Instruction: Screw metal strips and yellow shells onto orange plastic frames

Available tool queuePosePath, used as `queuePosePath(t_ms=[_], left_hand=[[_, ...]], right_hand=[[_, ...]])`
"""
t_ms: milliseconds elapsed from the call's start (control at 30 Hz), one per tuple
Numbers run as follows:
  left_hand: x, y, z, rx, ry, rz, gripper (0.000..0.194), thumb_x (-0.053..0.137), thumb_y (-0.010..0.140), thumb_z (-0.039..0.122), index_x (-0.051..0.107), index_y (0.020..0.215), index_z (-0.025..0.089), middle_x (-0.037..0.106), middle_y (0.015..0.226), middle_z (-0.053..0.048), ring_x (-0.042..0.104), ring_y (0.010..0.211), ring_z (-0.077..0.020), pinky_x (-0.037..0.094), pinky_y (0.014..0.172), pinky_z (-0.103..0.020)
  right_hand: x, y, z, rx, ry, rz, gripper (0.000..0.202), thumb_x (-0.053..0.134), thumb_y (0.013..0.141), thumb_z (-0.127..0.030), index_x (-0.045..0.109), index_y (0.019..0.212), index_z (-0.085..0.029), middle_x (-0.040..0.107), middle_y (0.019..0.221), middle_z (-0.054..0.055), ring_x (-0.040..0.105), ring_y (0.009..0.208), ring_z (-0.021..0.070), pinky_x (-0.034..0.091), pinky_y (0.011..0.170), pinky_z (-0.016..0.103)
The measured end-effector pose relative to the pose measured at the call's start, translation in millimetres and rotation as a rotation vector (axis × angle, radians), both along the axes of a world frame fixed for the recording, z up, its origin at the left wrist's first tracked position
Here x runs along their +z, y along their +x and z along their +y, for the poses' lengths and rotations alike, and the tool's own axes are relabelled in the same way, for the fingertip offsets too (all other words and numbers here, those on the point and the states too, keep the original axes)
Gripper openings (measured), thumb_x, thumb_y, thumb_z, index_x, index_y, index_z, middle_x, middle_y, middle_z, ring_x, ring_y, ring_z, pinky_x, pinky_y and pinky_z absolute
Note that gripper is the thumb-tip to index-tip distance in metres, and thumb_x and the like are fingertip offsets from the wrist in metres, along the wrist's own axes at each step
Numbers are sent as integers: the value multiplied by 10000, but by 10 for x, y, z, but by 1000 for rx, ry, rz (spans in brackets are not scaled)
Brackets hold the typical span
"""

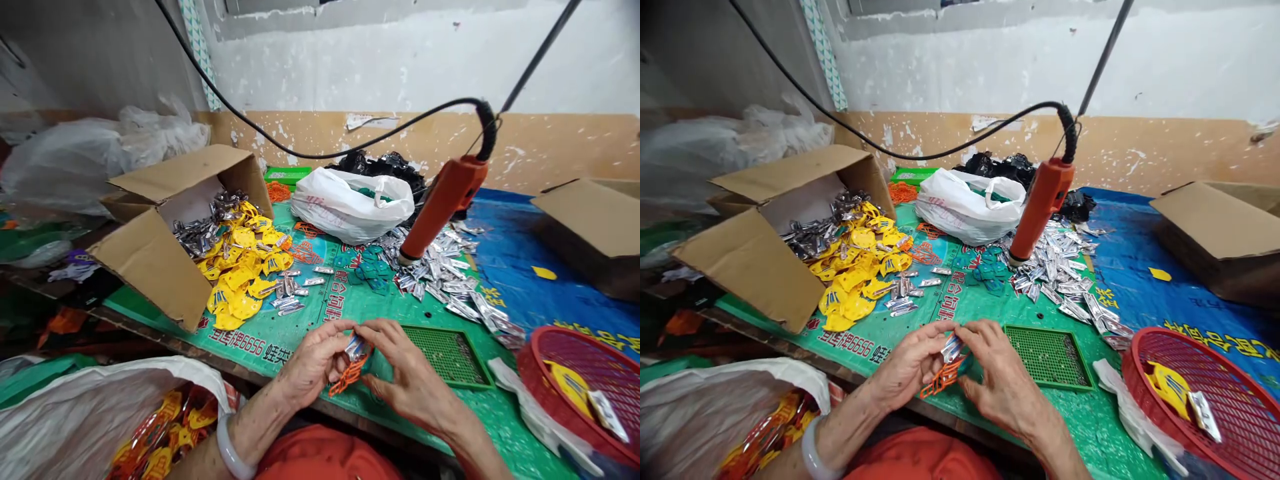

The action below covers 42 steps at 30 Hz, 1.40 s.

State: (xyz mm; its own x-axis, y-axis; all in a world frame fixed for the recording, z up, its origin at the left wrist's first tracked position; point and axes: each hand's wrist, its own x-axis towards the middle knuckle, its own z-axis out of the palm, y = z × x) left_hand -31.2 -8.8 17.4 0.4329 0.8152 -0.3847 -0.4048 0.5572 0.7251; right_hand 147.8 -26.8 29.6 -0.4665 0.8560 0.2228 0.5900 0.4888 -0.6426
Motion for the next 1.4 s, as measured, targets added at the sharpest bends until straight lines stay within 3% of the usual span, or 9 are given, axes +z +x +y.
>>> queuePosePath(t_ms=[267, 467, 633, 767, 900, 1000, 1133, 1267, 1400], left_hand=[[61, -31, -56, 1, 30, 67, 338, 684, 753, 313, 620, 1053, 173, 634, 740, 3, 463, 465, -40, 287, 407, -156], [115, -57, -89, 24, 116, 138, 353, 698, 732, 332, 641, 1038, 167, 526, 629, 49, 414, 464, -44, 245, 406, -169], [122, -91, -72, -7, 254, 211, 328, 662, 788, 341, 644, 1062, 162, 508, 638, 50, 420, 518, -61, 316, 494, -184], [190, -229, -43, -55, 363, 319, 481, 640, 809, 441, 590, 1199, 164, 626, 776, -12, 572, 728, -142, 421, 686, -240], [223, -391, -43, -205, 413, 131, 734, 674, 709, 591, 535, 1312, 196, 665, 1114, -99, 548, 1111, -266, 410, 905, -330], [161, -417, -65, -151, 365, 129, 612, 750, 680, 477, 628, 1212, 204, 672, 1103, -70, 591, 1008, -247, 439, 841, -309], [17, -405, -98, 159, 167, 100, 275, 721, 728, 343, 725, 909, 136, 689, 864, -50, 601, 751, -154, 453, 717, -252], [-100, -469, -119, 302, -5, -36, 294, 763, 666, 288, 717, 889, 102, 686, 797, -66, 587, 653, -132, 462, 658, -255], [-108, -505, -126, 386, -73, -37, 257, 783, 604, 219, 723, 819, 91, 682, 741, -52, 585, 629, -129, 466, 628, -249]], right_hand=[[-116, -78, -64, -51, 85, 98, 579, 613, 753, -106, 471, 1289, -273, 556, 1206, 95, 521, 1131, 251, 485, 937, 451], [-180, -122, -60, -48, 89, 184, 565, 635, 764, -115, 477, 1278, -285, 561, 1198, 83, 527, 1140, 229, 483, 945, 409], [-224, -154, -38, -72, 59, 294, 518, 667, 760, -162, 528, 1244, -282, 593, 1170, 80, 559, 1106, 225, 487, 924, 408], [-228, -229, -53, -226, -226, 511, 469, 748, 677, -249, 613, 1126, -254, 644, 1096, 71, 631, 954, 236, 522, 837, 412], [-220, -358, -45, -385, -708, 799, 446, 769, 637, -391, 646, 1027, -214, 696, 987, 81, 662, 815, 228, 541, 676, 347], [-200, -426, 16, -329, -855, 788, 418, 716, 670, -486, 670, 974, -203, 716, 869, 77, 661, 711, 218, 526, 600, 334], [-122, -400, 242, -84, -726, 454, 377, 664, 726, -479, 692, 975, -197, 726, 901, 81, 673, 831, 252, 535, 726, 395], [-14, -461, 688, -56, -472, 146, 385, 544, 827, -448, 660, 1032, -144, 728, 958, 109, 684, 763, 229, 543, 613, 357], [18, -931, 1131, 15, -146, 9, 275, 467, 880, -287, 652, 1009, -130, 713, 913, 97, 660, 797, 204, 523, 698, 345]])
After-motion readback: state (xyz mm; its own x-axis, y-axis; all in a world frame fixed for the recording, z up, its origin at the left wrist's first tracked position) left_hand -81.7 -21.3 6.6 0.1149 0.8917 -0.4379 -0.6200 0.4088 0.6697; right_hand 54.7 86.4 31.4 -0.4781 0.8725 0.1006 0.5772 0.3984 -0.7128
